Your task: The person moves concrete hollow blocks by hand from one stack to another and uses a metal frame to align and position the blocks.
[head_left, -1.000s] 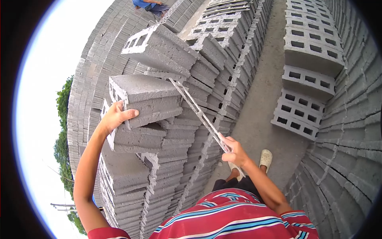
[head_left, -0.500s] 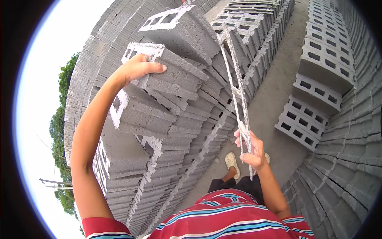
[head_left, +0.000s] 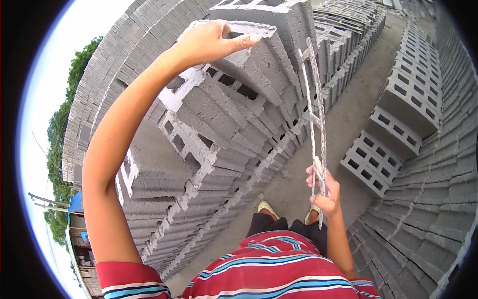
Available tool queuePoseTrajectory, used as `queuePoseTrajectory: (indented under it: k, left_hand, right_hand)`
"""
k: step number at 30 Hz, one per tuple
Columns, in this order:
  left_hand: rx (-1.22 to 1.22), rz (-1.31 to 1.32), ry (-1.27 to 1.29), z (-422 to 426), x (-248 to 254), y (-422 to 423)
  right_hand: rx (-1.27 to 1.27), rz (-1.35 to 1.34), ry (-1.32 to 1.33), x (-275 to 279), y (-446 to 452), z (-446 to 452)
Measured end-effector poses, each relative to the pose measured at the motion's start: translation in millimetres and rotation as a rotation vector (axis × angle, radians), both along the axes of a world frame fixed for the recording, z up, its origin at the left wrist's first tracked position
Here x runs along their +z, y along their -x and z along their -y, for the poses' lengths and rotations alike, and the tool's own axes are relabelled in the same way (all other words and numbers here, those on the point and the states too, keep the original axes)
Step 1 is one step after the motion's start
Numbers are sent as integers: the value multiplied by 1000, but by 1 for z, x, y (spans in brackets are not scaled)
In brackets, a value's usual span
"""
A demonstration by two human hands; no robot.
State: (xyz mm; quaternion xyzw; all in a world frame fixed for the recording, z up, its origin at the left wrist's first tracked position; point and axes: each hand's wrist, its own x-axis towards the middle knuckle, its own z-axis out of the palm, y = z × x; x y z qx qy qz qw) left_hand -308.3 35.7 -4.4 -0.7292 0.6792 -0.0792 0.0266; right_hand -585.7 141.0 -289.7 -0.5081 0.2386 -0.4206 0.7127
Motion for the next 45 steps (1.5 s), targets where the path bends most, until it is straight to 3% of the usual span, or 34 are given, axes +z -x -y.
queuePoseTrajectory:
  k: [3,6,8,10,12,13,14,18,20,22,25,34,41,45]
  left_hand:
    - [339,301,-265,-45,30,9]
    - [157,132,-219,-72,-2,-39]
    - [175,-188,-187,-70,-15,-61]
    - [138,-63,-231,-80,-16,-52]
    - [82,-291,-144,-89,-28,-55]
    - [177,-315,-222,-83,-28,-57]
    - [203,-501,-252,-84,-29,-59]
    - [194,-563,-184,-100,-41,-69]
    - [169,-559,-134,-107,-40,-71]
    - [220,-694,-168,-117,-38,-69]
    - [245,-824,-156,-134,-36,-56]
    - [250,-920,25,-170,-43,-59]
    - [371,-845,11,-222,-54,-76]
    - [411,-812,-69,-226,-48,-73]
  right_hand:
    - [-89,-87,119,5,-2,-22]
    - [-195,-128,198,12,-17,-50]
    - [-232,-109,209,22,-36,-73]
    - [-256,-67,260,25,-57,-94]
    - [-123,99,136,19,-78,-113]
    - [-83,126,102,9,-88,-121]
    - [-43,158,66,0,-98,-131]
    - [-4,15,-100,-16,-110,-159]
    - [39,81,-158,-28,-109,-164]
    - [100,169,-309,-26,-100,-160]
    - [132,123,-319,-33,-87,-149]
    - [296,-19,-185,-32,-64,-99]
    - [417,110,-213,6,-56,-45]
    - [398,157,6,24,-69,-20]
